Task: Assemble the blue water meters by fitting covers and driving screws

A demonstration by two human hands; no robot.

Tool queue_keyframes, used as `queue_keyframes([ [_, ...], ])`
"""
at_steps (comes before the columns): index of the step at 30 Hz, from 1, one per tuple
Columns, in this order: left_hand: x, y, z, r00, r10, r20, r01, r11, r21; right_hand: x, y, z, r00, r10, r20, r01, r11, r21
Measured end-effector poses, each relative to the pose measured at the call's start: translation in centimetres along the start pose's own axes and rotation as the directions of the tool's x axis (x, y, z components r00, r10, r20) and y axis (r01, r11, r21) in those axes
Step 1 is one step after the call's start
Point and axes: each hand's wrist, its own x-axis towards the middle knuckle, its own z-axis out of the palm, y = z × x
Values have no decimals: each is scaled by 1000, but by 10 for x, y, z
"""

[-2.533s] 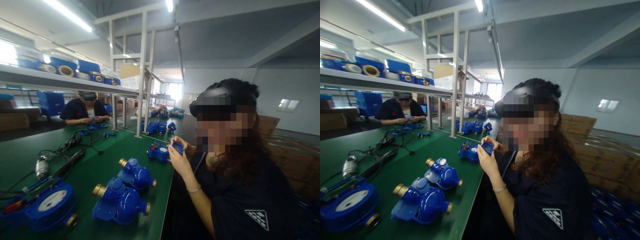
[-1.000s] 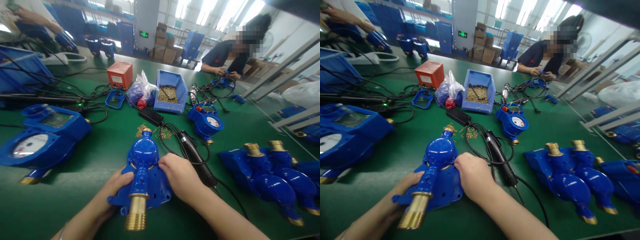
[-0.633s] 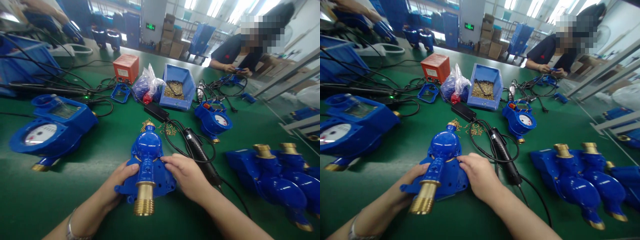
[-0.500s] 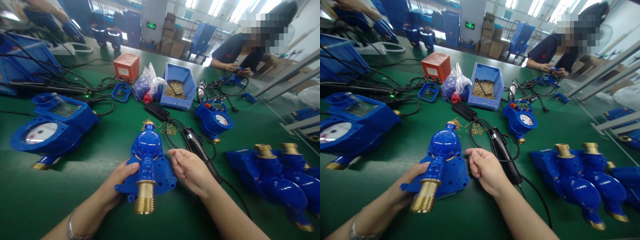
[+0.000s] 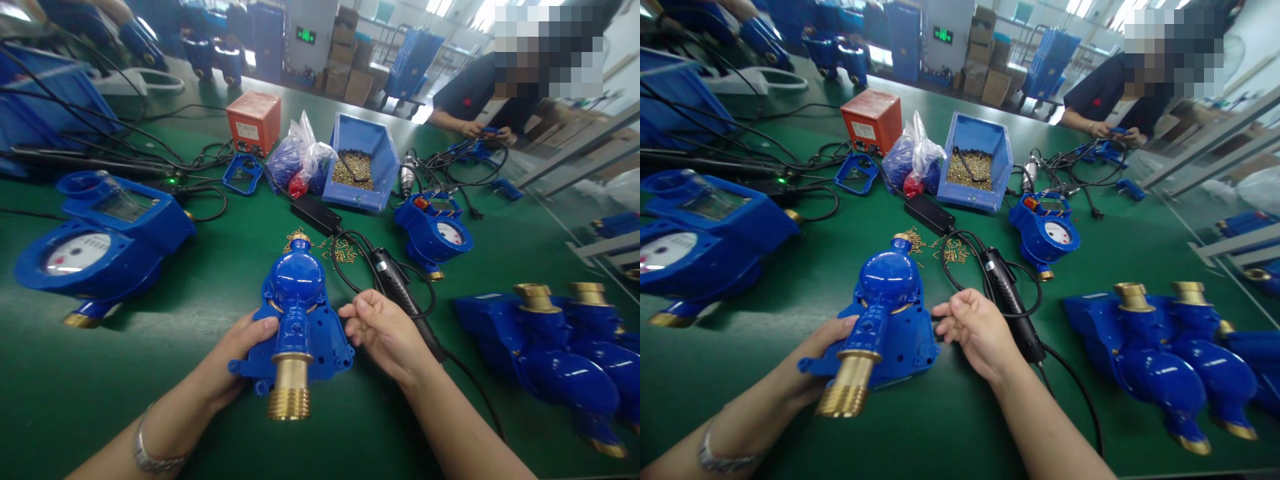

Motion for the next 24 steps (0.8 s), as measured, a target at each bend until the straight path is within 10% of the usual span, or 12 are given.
queue_keyframes([
  [5, 0, -1, 0, 1000, -13, -14, 14, 1000, 7, -24, -6, 5, 990, -138, -15, 121, 913, -389],
  [9, 0, -2, -1, 1000, -2, -18, 3, 999, 35, -45, -8, 14, 903, -368, 221, 386, 470, -794],
  [16, -1, -3, -3, 1000, 10, -1, -10, 1000, 17, -54, 4, 14, 699, -470, 539, 558, -113, -822],
  [21, -1, -3, -2, 999, 43, -14, -43, 999, -13, -58, 5, 14, 651, -467, 598, 619, -129, -774],
  [24, -1, -3, -2, 999, 46, -15, -47, 999, -23, -58, 3, 13, 768, -426, 479, 584, 157, -797],
])
